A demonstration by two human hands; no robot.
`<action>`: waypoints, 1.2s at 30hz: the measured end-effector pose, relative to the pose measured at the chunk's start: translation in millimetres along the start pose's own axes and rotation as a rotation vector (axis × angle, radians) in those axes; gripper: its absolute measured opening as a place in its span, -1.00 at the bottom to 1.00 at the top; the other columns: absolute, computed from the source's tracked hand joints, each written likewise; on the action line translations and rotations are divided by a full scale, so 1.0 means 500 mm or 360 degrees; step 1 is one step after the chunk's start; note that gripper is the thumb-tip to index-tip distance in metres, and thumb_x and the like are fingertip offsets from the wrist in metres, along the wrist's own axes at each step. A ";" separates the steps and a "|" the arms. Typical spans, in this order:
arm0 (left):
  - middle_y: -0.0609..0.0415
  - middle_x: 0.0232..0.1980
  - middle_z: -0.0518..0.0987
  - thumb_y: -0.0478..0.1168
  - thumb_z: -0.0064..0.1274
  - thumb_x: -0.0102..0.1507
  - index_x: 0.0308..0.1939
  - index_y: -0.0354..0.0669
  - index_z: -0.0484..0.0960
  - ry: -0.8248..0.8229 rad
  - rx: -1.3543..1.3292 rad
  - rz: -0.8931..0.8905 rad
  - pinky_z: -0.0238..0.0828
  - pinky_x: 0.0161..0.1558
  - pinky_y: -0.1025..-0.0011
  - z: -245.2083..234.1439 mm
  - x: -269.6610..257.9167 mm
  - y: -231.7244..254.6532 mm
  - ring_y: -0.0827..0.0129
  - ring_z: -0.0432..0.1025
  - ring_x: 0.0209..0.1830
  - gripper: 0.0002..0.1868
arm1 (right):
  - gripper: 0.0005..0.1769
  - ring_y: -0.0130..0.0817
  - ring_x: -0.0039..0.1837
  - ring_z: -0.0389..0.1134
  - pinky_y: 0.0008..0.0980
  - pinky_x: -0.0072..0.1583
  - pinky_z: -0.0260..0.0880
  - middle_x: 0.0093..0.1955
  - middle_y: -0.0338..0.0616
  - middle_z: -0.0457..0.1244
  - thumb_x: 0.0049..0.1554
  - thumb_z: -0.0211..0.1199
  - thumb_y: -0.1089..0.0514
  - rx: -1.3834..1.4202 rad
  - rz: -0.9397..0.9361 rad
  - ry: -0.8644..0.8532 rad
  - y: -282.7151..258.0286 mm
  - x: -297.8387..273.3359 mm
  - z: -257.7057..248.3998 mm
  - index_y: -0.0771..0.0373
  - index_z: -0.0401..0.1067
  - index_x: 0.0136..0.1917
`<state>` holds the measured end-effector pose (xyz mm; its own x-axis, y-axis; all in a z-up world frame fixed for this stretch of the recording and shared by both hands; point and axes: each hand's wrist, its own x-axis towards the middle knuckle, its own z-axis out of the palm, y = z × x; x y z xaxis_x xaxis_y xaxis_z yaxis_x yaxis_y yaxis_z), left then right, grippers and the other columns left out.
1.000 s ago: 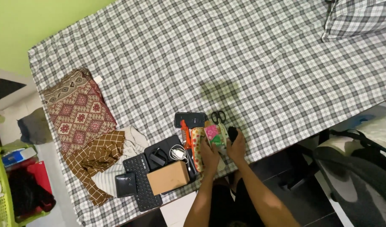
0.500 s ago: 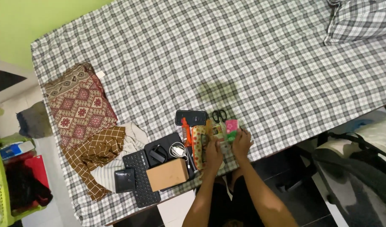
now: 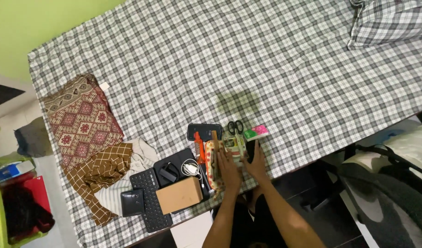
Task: The person tidies a desk by moving a folder, laptop, and headphones onto a nearby bed, then cleans the desk surface using a cloth.
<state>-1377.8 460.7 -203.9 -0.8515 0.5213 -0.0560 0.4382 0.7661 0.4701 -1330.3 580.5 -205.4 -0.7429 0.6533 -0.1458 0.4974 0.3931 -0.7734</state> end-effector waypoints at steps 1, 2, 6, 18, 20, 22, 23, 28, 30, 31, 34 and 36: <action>-0.43 0.55 0.02 -0.34 0.04 0.28 0.52 -0.40 0.12 0.0007 0.0003 -0.0006 0.09 0.45 0.12 0.009 0.005 -0.015 -0.25 -0.09 0.58 -0.25 | 0.15 0.54 0.48 0.05 0.41 0.36 0.16 0.51 0.55 -0.06 0.16 0.32 -0.20 0.0002 -0.0007 -0.0005 -0.029 -0.008 -0.015 0.33 -0.24 0.69; -0.42 0.53 0.09 -0.28 0.12 0.21 0.49 -0.38 0.18 -0.0021 0.0051 0.0052 -0.03 0.52 0.12 0.020 0.010 -0.031 -0.24 -0.08 0.59 -0.21 | 0.17 0.55 0.51 -0.01 0.42 0.39 0.11 0.53 0.57 -0.09 0.10 0.34 -0.33 -0.0018 0.0110 -0.0114 -0.057 -0.015 -0.030 0.14 -0.18 0.70; -0.20 0.43 0.36 -0.34 0.07 0.20 0.44 -0.13 0.33 -0.0067 -0.0169 -0.0023 0.20 0.42 0.15 0.044 0.013 -0.058 -0.10 0.23 0.40 -0.31 | 0.22 0.50 0.58 -0.09 0.31 0.49 0.00 0.58 0.61 -0.20 -0.13 0.50 -0.51 -0.0078 0.0246 -0.0243 -0.024 -0.018 0.005 -0.18 0.08 0.65; -0.22 -0.27 0.53 0.08 -0.37 0.50 0.09 -0.39 0.50 -0.0029 -0.2070 -0.1404 0.33 -0.07 0.25 -0.061 0.002 0.054 0.19 0.40 -0.31 -0.45 | 0.05 0.51 0.53 0.00 0.30 0.39 0.22 0.56 0.61 -0.21 -0.06 0.59 -0.03 -0.0111 0.0273 -0.0136 -0.018 -0.021 0.010 -0.15 0.14 0.60; -0.35 -0.09 0.52 -0.16 -0.31 0.46 0.29 -0.43 0.23 -0.0034 -0.1645 -0.0997 0.43 -0.15 0.21 -0.037 -0.015 0.054 0.04 0.48 -0.23 -0.58 | -0.02 0.53 0.51 0.03 0.30 0.38 0.24 0.53 0.65 -0.18 -0.04 0.56 0.00 -0.0112 0.0242 -0.0115 0.019 -0.008 0.030 -0.10 0.19 0.57; -0.47 0.10 0.51 -0.40 -0.26 0.43 0.49 -0.46 -0.03 -0.0056 -0.1205 -0.0602 0.53 -0.22 0.16 -0.027 -0.026 0.057 -0.11 0.55 -0.16 -0.43 | -0.08 0.55 0.49 0.05 0.30 0.36 0.26 0.50 0.69 -0.14 -0.02 0.54 0.04 -0.0109 0.0233 -0.0095 0.026 -0.006 0.031 -0.05 0.24 0.55; -0.56 0.20 0.43 -0.43 -0.19 0.38 0.54 -0.39 -0.16 -0.0066 -0.1289 -0.0596 0.53 -0.16 0.02 -0.031 -0.024 0.059 -0.24 0.50 -0.01 -0.29 | -0.11 0.52 0.48 0.09 0.29 0.36 0.29 0.47 0.69 -0.09 0.01 0.48 0.04 -0.0027 0.0356 -0.0165 0.012 -0.005 0.023 0.01 0.22 0.56; -0.56 0.27 0.39 -0.28 -0.29 0.45 0.55 -0.43 -0.10 -0.0059 -0.1310 -0.0602 0.50 0.06 -0.18 -0.114 -0.025 0.104 -0.25 0.40 0.26 -0.37 | -0.17 0.45 0.42 0.18 0.22 0.33 0.34 0.40 0.68 0.02 0.10 0.39 0.08 0.0178 0.0475 -0.0189 -0.078 -0.024 -0.043 0.16 0.18 0.57; -0.50 0.34 0.33 -0.42 -0.29 0.43 0.49 -0.50 -0.03 -0.0049 -0.1491 -0.0599 0.32 0.25 -0.15 -0.169 -0.028 0.136 -0.33 0.23 0.39 -0.44 | -0.19 0.33 0.39 0.26 0.10 0.28 0.40 0.38 0.55 0.11 0.14 0.36 0.04 0.0191 0.0508 -0.0240 -0.109 -0.026 -0.066 0.20 0.17 0.57; -0.50 0.34 0.33 -0.42 -0.29 0.43 0.49 -0.50 -0.03 -0.0038 -0.1489 -0.0600 0.32 0.25 -0.15 -0.169 -0.028 0.137 -0.33 0.23 0.39 -0.44 | -0.19 0.33 0.39 0.26 0.10 0.28 0.40 0.38 0.55 0.11 0.14 0.36 0.04 0.0193 0.0500 -0.0246 -0.134 -0.034 -0.087 0.20 0.17 0.57; -0.45 0.28 0.39 -0.42 -0.25 0.43 0.51 -0.48 -0.07 -0.0066 -0.1362 -0.0430 0.29 0.25 -0.20 -0.163 -0.043 0.136 -0.30 0.27 0.34 -0.40 | -0.25 0.38 0.40 0.24 0.24 0.30 0.35 0.37 0.56 0.14 0.17 0.33 0.11 0.0310 0.0579 -0.0203 -0.213 -0.068 -0.142 0.30 0.14 0.54; -0.43 0.35 0.30 -0.34 -0.27 0.44 0.52 -0.33 -0.01 -0.0157 -0.1352 -0.0564 0.31 0.28 -0.18 -0.146 -0.049 0.133 -0.29 0.23 0.39 -0.42 | -0.26 0.39 0.42 0.21 0.26 0.33 0.33 0.40 0.50 0.15 0.21 0.25 0.08 0.0330 0.0687 -0.0245 -0.274 -0.075 -0.163 0.32 0.10 0.55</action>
<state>-1348.9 471.4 -107.2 -0.8500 0.3686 -0.3763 -0.2346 0.3746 0.8970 -1334.1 554.9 -43.5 -0.5542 0.6189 -0.5567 0.6860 -0.0392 -0.7265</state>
